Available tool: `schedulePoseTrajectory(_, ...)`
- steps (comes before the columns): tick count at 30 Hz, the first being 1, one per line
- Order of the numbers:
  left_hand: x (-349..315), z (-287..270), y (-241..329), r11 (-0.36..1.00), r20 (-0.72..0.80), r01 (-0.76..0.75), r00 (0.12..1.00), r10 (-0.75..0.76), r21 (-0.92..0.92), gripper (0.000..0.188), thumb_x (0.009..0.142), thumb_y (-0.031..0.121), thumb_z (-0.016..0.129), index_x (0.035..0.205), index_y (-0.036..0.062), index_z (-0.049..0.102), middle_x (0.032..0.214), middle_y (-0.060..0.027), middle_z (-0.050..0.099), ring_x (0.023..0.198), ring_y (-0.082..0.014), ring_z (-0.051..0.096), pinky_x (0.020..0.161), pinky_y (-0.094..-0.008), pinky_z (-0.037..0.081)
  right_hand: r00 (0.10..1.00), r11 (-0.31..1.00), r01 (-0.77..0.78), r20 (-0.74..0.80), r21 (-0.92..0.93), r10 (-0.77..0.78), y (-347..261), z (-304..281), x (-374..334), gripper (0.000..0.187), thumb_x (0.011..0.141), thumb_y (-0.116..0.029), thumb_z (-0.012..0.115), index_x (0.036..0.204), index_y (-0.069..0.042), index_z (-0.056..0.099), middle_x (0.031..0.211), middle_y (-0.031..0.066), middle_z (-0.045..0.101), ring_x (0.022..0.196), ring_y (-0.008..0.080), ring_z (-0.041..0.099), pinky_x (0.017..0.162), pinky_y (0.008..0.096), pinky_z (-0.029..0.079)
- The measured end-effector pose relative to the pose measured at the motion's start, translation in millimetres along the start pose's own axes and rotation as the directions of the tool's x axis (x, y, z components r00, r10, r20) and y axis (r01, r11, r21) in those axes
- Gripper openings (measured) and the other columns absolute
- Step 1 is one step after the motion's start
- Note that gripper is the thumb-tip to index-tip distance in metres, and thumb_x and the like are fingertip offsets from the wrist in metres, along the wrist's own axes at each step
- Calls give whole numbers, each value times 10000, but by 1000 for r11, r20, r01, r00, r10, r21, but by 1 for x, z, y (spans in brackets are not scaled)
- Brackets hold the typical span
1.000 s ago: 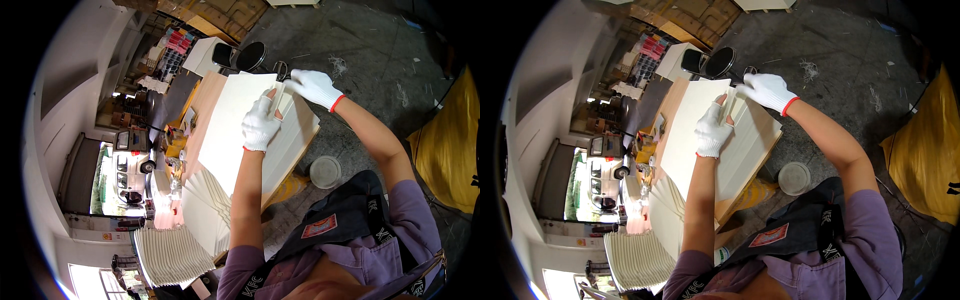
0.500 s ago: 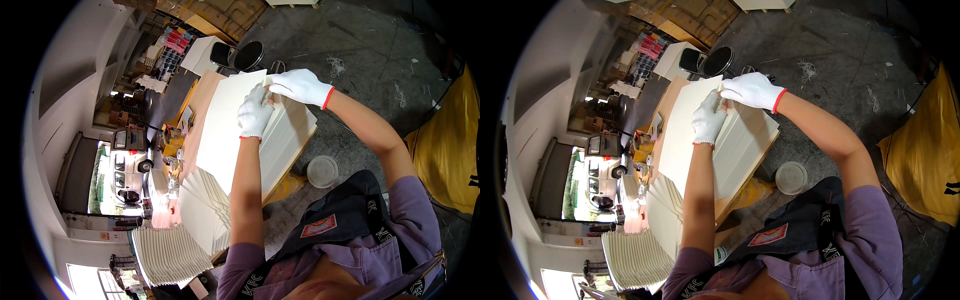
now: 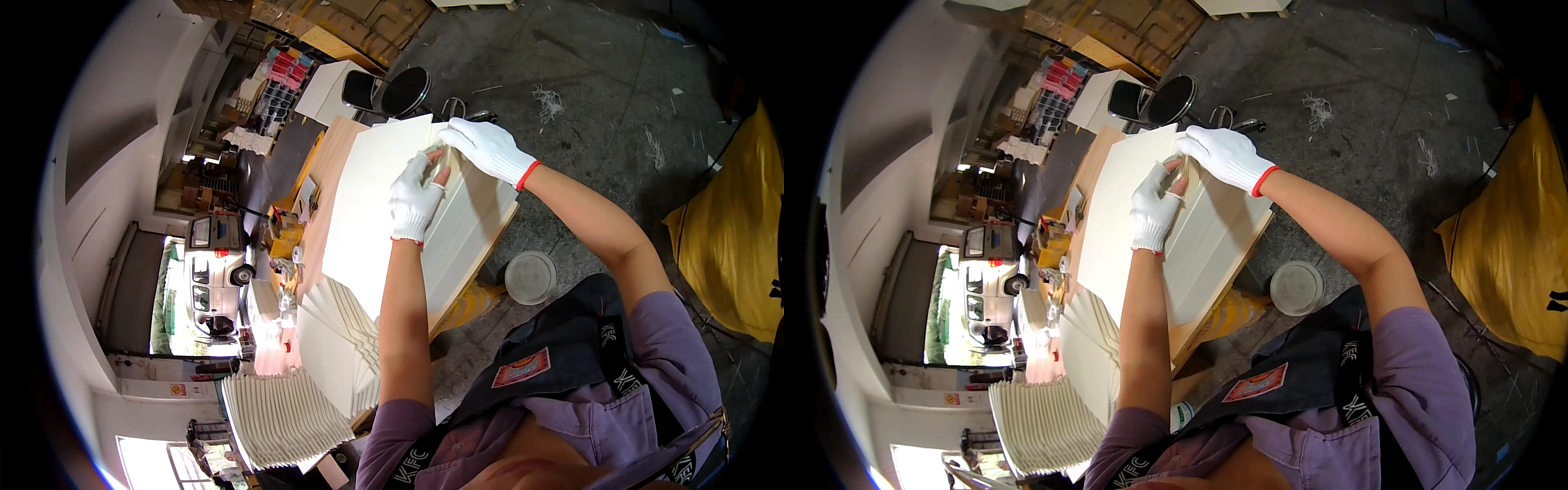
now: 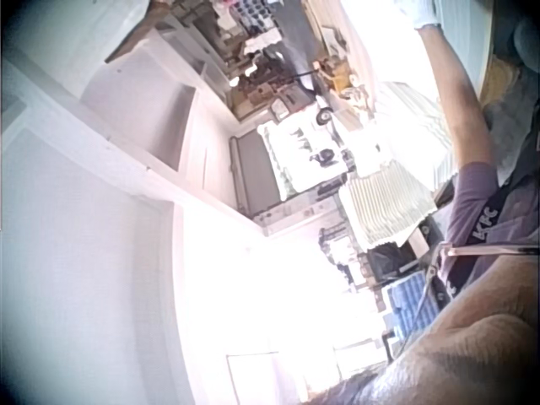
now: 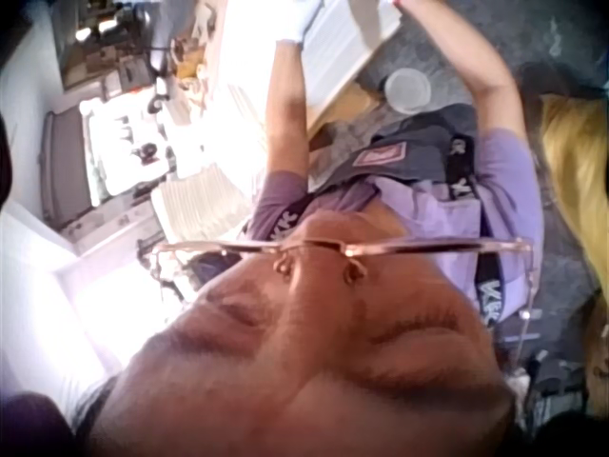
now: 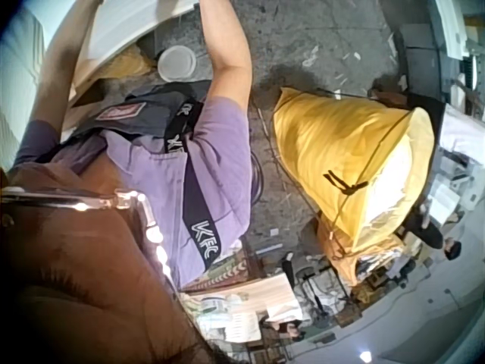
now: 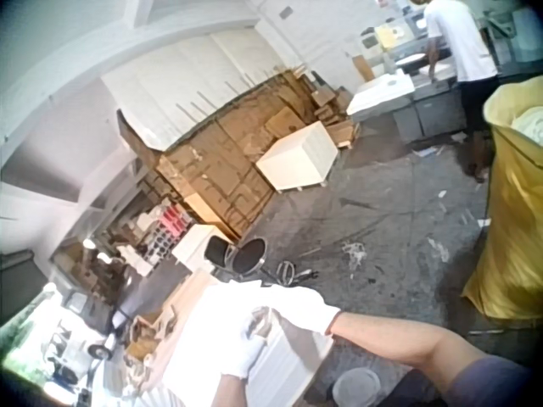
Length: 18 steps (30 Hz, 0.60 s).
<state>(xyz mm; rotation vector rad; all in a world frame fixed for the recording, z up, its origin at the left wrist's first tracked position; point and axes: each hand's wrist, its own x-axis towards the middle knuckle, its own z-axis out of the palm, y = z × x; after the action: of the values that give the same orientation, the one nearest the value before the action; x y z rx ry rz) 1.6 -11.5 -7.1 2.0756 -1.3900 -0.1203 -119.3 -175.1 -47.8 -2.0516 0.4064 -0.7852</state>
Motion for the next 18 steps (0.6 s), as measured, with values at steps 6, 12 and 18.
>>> schedulePoseTrajectory(6,-4,2,20,996,-109,52,993,-44,75,334,969,201,710,1302,176,706,1129,-137,743,1016,-294,739,904,-382,567,999,999,22,-25,-42,-23,3,1,0,437,1083,-480,443,1168,-96,632,1027,196,719,978,410,685,819,507,517)
schedulePoseTrajectory(12,-5,3,6,993,-70,11,998,-2,120,337,951,174,749,1286,145,728,909,-64,696,825,-149,619,799,-308,527,997,999,47,-56,-19,-48,5,6,0,413,1087,-464,447,1136,-92,620,988,199,710,943,409,684,795,510,516)
schedulePoseTrajectory(18,-5,3,12,994,-79,6,997,3,113,340,963,160,730,1302,129,719,898,-65,699,817,-137,630,800,-298,531,997,999,42,-57,-3,-43,5,4,-1,414,1087,-465,445,1118,-90,616,963,199,704,926,407,684,792,507,514)
